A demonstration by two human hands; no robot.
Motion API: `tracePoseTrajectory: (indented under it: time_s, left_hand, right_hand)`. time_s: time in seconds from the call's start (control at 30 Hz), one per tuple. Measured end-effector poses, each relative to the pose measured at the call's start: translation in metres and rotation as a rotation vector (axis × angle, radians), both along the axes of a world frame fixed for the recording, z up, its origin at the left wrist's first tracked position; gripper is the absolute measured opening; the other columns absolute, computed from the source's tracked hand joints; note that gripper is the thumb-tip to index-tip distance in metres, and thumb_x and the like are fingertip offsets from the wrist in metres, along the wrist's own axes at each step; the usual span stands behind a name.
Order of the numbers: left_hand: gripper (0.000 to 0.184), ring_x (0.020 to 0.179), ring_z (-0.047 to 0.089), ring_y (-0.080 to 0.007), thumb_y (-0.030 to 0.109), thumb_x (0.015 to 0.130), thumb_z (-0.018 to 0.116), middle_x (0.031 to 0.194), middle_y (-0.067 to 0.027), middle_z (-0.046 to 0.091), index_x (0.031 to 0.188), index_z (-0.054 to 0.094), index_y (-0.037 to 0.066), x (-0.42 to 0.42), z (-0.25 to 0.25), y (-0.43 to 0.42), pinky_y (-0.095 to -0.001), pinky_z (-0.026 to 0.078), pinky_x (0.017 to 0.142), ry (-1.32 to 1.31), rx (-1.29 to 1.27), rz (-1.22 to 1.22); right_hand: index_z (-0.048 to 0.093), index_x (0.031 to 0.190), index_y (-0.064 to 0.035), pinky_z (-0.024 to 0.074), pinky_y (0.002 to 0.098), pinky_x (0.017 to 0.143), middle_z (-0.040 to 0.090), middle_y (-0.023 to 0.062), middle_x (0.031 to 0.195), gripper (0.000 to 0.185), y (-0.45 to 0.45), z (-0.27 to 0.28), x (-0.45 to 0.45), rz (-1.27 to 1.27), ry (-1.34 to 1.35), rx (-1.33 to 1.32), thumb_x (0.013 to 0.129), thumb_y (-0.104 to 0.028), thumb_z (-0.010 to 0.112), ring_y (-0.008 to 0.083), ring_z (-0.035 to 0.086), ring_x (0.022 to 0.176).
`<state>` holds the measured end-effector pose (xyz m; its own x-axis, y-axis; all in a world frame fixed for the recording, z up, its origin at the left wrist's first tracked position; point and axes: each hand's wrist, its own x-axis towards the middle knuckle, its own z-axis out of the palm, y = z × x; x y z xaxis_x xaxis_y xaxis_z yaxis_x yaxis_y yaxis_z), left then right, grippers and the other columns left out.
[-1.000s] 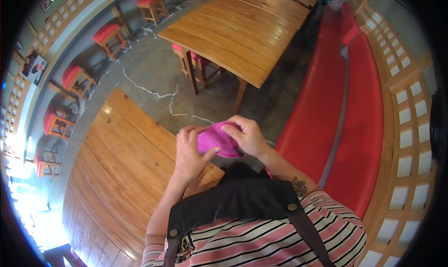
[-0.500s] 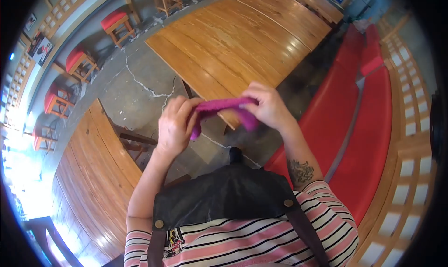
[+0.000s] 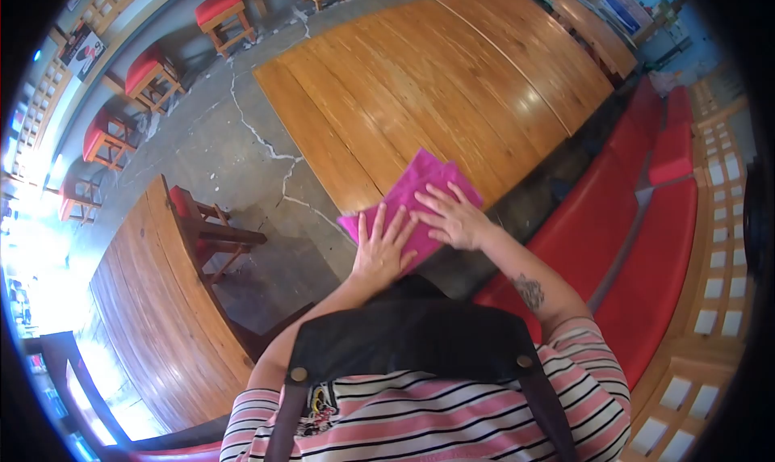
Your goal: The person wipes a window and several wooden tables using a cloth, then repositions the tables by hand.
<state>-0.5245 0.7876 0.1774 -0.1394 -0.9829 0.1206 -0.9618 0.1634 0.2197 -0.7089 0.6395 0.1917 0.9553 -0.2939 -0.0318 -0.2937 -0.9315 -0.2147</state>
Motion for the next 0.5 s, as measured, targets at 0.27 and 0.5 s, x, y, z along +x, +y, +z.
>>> tracePoseTrajectory:
  time_s: [0.27,0.5]
  left_hand:
    - [0.080,0.142,0.017,-0.0303,0.053,0.082,0.057,0.152,-0.0063,0.025,0.147,0.027,0.017,0.073,0.016,-0.083,-0.0556,0.014,0.112,0.011,0.092,0.094]
    - [0.070,0.142,0.018,-0.0284,0.050,0.090,0.047,0.153,-0.0046,0.023,0.147,0.026,0.016,0.223,0.001,-0.231,-0.0569,0.012,0.112,-0.130,0.029,0.317]
  right_hand:
    - [0.037,0.142,-0.0348,0.0053,0.0675,0.108,0.015,0.0039,0.155,0.056,-0.085,-0.004,0.078,0.014,0.075,-0.042,0.089,-0.052,0.049,0.0283,0.009,0.144]
    - [0.026,0.146,-0.0323,0.0007,0.0663,0.109,0.008,0.0034,0.157,0.058,-0.248,-0.010,0.262,0.073,0.101,-0.082,0.094,-0.058,0.029,0.0282,0.003,0.144]
